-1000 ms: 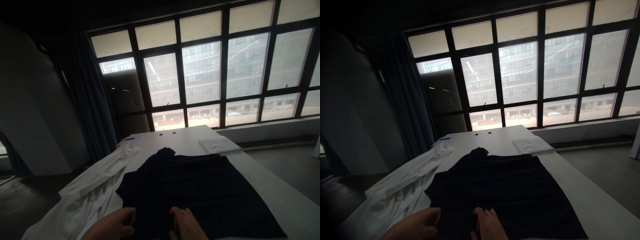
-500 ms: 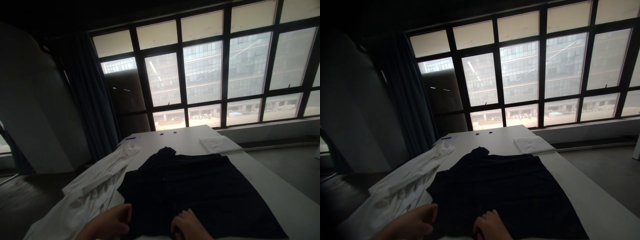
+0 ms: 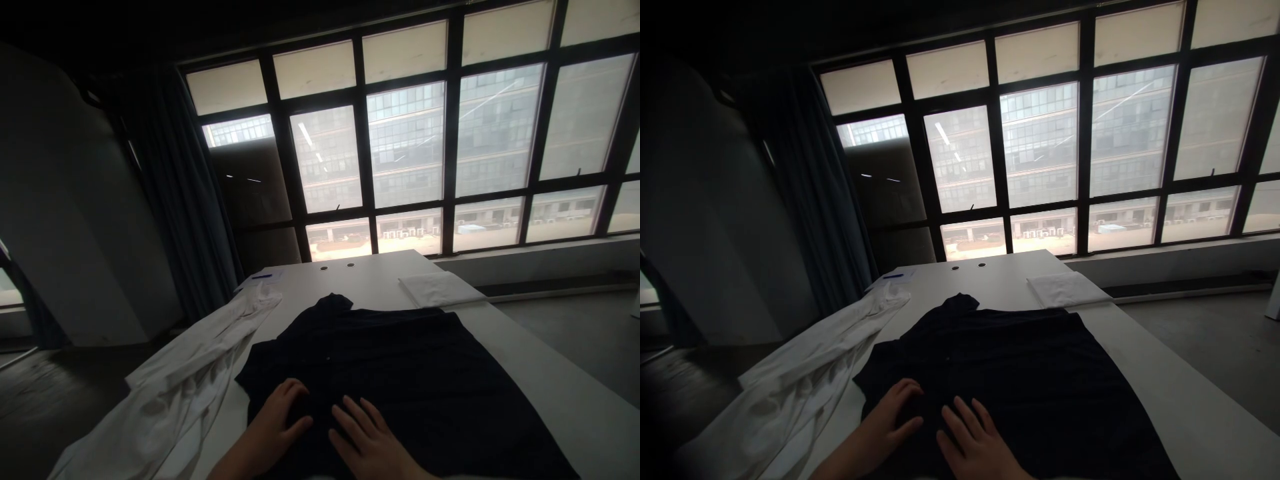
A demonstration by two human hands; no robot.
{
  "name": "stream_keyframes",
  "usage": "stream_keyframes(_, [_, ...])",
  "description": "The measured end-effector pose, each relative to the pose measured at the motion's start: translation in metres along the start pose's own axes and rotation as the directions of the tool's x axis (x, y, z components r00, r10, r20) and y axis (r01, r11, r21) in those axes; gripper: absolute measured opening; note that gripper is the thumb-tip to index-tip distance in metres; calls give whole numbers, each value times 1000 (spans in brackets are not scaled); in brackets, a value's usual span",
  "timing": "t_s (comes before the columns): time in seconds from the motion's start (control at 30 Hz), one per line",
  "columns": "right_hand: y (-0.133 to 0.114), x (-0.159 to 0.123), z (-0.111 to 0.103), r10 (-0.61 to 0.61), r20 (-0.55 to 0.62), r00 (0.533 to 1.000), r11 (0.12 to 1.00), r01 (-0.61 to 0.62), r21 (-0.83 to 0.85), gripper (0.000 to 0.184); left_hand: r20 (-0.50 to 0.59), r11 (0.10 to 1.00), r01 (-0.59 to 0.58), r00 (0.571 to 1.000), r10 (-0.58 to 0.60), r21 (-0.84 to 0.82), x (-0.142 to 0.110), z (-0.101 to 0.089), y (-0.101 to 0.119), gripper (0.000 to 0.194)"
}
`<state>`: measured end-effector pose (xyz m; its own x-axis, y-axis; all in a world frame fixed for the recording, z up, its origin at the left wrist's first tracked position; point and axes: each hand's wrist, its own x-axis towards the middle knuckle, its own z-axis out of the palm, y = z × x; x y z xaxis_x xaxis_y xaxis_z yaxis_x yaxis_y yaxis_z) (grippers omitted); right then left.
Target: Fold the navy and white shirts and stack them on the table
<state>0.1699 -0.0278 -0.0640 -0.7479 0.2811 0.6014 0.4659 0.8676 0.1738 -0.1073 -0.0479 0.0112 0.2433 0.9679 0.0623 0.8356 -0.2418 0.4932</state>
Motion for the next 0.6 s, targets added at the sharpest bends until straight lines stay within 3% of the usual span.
stream_keyframes(0.13, [2,-3,9,-121,72,990,993,120,21,30,6,990,-67,998,67,123,4,22,0,55])
stream_keyframes(0.27, [4,-3,14,-116,132,985,989,102,106,31,19,980,-172,985,171,104,-1,9,25,52])
stream_keyframes(0.37, [4,-2,18,-9,133,991,988,-11,155,28,209,946,-311,935,287,90,-2,1,58,51])
stream_keyframes(0.43, [3,-2,19,116,110,987,976,-134,173,22,305,932,-345,905,297,115,0,5,72,44])
stream_keyframes(0.5, [2,-3,20,194,99,976,961,-210,181,22,333,924,-350,899,284,157,3,12,77,39])
stream_keyframes(0.6, [-1,-7,22,212,103,972,965,-225,135,27,302,921,-336,914,270,196,5,19,69,37])
